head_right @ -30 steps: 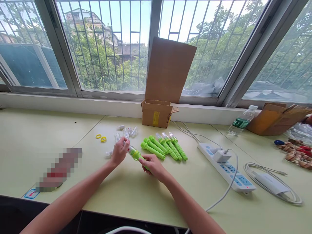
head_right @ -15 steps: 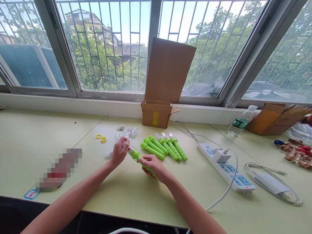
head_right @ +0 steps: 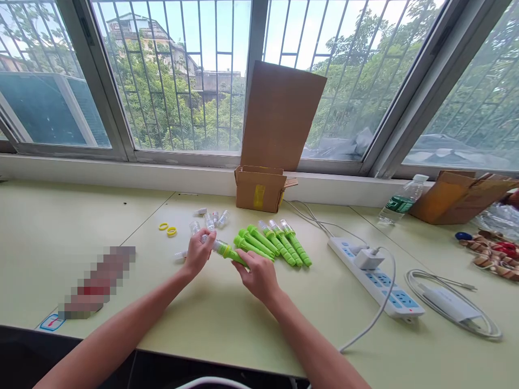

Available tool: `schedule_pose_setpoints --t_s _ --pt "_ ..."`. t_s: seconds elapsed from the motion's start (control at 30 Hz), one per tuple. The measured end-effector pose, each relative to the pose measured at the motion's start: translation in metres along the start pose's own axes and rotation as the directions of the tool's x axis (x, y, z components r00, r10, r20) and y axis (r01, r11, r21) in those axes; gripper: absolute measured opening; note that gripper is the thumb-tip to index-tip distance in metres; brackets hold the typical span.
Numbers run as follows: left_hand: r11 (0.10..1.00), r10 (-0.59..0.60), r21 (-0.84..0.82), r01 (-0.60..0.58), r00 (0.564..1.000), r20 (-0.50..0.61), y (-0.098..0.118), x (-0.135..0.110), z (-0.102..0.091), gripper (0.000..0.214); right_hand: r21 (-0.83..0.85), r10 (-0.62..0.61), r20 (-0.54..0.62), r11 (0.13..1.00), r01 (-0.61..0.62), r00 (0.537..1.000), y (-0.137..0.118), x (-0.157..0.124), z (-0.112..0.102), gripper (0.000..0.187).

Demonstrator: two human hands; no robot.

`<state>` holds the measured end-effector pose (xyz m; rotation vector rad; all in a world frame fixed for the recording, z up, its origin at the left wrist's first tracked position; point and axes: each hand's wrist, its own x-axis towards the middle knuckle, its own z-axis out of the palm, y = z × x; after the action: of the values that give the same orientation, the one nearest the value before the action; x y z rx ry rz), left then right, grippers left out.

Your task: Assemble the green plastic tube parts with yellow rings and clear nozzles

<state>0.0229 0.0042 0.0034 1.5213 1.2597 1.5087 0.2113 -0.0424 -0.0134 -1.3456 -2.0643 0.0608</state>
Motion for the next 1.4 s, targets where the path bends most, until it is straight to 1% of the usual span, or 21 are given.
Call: schedule_pose_setpoints --t_s 0.1,0.17,0.27,0.43,0.6,0.67,0.87,0.97,1.0,1.07,1.1,1.13,1.2,1.27,1.3,1.33,1.4 --pt "1.000 0.019 0.024 -0.019 1.000 -0.003 -0.001 0.002 -0.001 0.028 0.147 0.016 0.051 0.989 -0.023 0.999 -0.003 0.000 0.000 0.034" --pt "0.999 0.033 0.043 -0.032 0.999 -0.010 -0.001 0.003 -0.002 0.027 0.275 0.044 0.082 0.959 -0.065 0.996 -0.007 0.001 -0.001 0.034" --pt "0.998 0.040 0.056 -0.039 0.999 -0.020 0.001 0.003 -0.003 0.026 0.441 0.086 0.157 0.886 -0.147 0.984 -0.011 0.002 -0.002 0.038" --pt "0.999 0.023 0.028 -0.022 1.000 -0.019 0.005 0.001 -0.004 0.026 0.576 0.116 0.327 0.762 -0.295 0.938 -0.013 0.004 -0.003 0.041" --pt "1.000 0.016 -0.018 -0.016 1.000 0.008 0.008 -0.001 -0.005 0.026 0.663 0.132 0.503 0.575 -0.479 0.854 -0.013 0.004 -0.005 0.044" --pt "0.999 0.026 -0.024 -0.026 1.000 0.015 0.008 -0.002 -0.005 0.027 0.671 0.126 0.553 0.518 -0.530 0.823 -0.015 0.004 -0.009 0.044" --pt "0.999 0.026 -0.040 -0.024 0.999 0.038 0.009 -0.003 -0.005 0.028 0.649 0.131 0.658 0.401 -0.646 0.742 -0.016 0.005 -0.017 0.045" --pt "0.998 0.058 -0.022 -0.058 0.998 0.039 0.009 -0.003 -0.006 0.029 0.625 0.130 0.699 0.366 -0.689 0.704 -0.014 0.005 -0.018 0.044" --pt "0.997 0.072 -0.016 -0.072 0.997 0.040 0.009 -0.003 -0.006 0.029 0.623 0.126 0.702 0.368 -0.690 0.701 -0.014 0.005 -0.017 0.044" --pt "0.996 0.090 -0.016 -0.090 0.995 0.049 0.009 -0.003 -0.007 0.029 0.631 0.117 0.682 0.404 -0.662 0.722 -0.014 0.005 -0.016 0.043" --pt "0.995 0.094 -0.020 -0.093 0.994 0.053 0.009 -0.003 -0.007 0.029 0.638 0.118 0.655 0.444 -0.629 0.747 -0.014 0.005 -0.015 0.043" --pt "0.995 0.097 -0.024 -0.096 0.994 0.056 0.009 -0.002 -0.008 0.028 0.642 0.124 0.611 0.499 -0.582 0.782 -0.014 0.005 -0.013 0.042" --pt "0.995 0.103 -0.022 -0.102 0.994 0.049 0.009 -0.002 -0.008 0.023 0.624 0.138 0.476 0.643 -0.444 0.869 -0.016 0.004 -0.010 0.042" --pt "0.996 0.091 -0.021 -0.090 0.995 0.040 0.009 -0.002 -0.008 0.019 0.549 0.123 0.292 0.790 -0.271 0.949 -0.016 0.004 -0.007 0.039" --pt "0.997 0.074 -0.028 -0.073 0.996 0.041 0.008 -0.002 -0.007 0.019 0.489 0.105 0.206 0.850 -0.195 0.973 -0.015 0.003 -0.006 0.037" --pt "0.998 0.051 -0.043 -0.049 0.998 0.047 0.007 -0.002 -0.006 0.020 0.417 0.084 0.132 0.899 -0.132 0.988 -0.014 0.003 -0.004 0.036" --pt "0.996 0.001 -0.086 0.004 0.998 0.064 0.005 -0.003 -0.005 0.025 0.251 0.069 0.041 0.965 -0.077 0.997 -0.009 0.002 -0.002 0.034"
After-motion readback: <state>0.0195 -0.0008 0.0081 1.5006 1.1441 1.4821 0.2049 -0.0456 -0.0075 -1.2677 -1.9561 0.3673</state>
